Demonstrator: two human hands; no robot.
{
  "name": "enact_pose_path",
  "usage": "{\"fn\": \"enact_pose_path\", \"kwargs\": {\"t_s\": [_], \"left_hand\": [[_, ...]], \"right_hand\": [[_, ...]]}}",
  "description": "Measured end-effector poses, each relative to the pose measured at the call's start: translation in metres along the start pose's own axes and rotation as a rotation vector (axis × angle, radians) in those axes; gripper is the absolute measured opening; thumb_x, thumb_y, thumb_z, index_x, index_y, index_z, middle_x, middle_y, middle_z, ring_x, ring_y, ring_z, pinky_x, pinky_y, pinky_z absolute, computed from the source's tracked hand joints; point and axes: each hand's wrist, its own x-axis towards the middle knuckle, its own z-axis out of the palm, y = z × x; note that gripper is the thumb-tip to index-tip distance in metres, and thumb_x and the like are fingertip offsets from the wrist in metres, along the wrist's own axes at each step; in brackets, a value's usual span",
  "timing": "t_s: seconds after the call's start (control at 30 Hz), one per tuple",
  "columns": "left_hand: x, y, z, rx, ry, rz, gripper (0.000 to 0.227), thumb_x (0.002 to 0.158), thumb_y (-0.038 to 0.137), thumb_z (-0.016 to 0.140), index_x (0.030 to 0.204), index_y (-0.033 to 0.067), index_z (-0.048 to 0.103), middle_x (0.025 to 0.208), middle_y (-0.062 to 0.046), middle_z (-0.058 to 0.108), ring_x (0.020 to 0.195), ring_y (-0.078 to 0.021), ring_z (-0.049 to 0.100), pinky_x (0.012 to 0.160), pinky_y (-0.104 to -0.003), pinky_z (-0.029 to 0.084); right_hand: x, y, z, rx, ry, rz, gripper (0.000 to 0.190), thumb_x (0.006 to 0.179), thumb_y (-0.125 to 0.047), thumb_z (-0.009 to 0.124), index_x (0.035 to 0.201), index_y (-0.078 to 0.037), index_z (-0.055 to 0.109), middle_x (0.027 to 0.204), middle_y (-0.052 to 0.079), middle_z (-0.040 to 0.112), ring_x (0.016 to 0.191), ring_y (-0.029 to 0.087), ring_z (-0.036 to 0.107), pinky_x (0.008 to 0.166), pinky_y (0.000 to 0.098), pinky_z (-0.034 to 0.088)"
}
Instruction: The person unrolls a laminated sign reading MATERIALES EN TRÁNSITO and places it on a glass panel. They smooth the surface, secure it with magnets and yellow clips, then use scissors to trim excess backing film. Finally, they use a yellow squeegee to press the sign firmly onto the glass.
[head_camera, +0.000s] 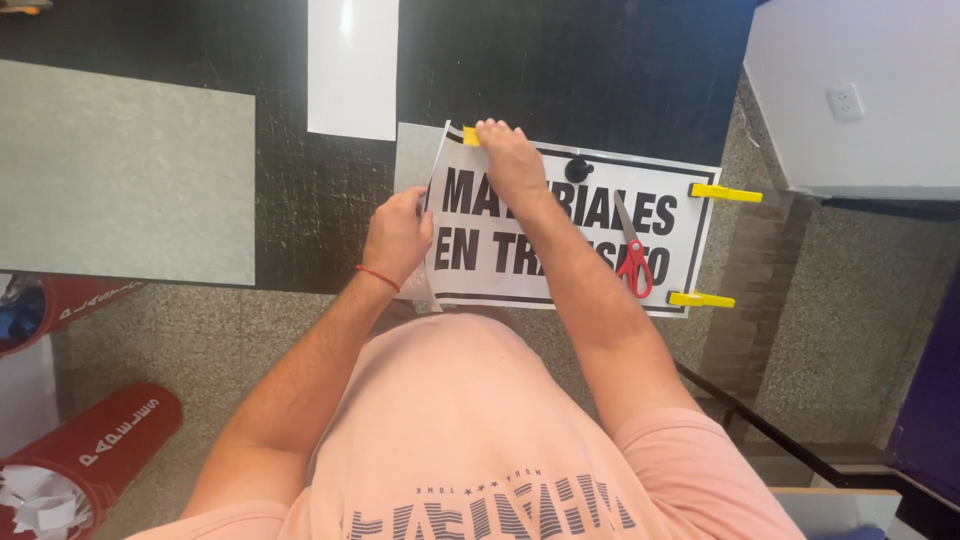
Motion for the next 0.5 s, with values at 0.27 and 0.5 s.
{"fn": "enact_pose_path", "kwargs": {"t_s": [0.27,0.5], "left_hand": [[0.002,0.002,-0.008,-0.003,-0.026,0.004,0.04,0.106,0.011,0.073,0.145,0.0023,0.073,0.109,-0.018,0.082,0.104,-0.0341,0.085,0.086,-0.043,0.072],[0.005,-0.006,-0.001,0.008,-0.027,0.008,0.04,0.105,0.009,0.073,0.145,0.003,0.074,0.109,-0.018,0.083,0.104,-0.034,0.085,0.086,-0.044,0.072]], "right_hand": [[-0.016,-0.012,-0.076,0.442,0.006,0.376,0.027,0.105,-0.029,0.083,0.124,-0.011,0.075,0.11,0.011,0.078,0.109,0.031,0.082,0.094,0.0445,0.067],[-0.067,-0.052,-0.055,0.359,-0.213,0.363,0.039,0.11,-0.037,0.075,0.12,-0.001,0.068,0.104,0.016,0.067,0.105,0.043,0.08,0.089,0.0551,0.068]]}}
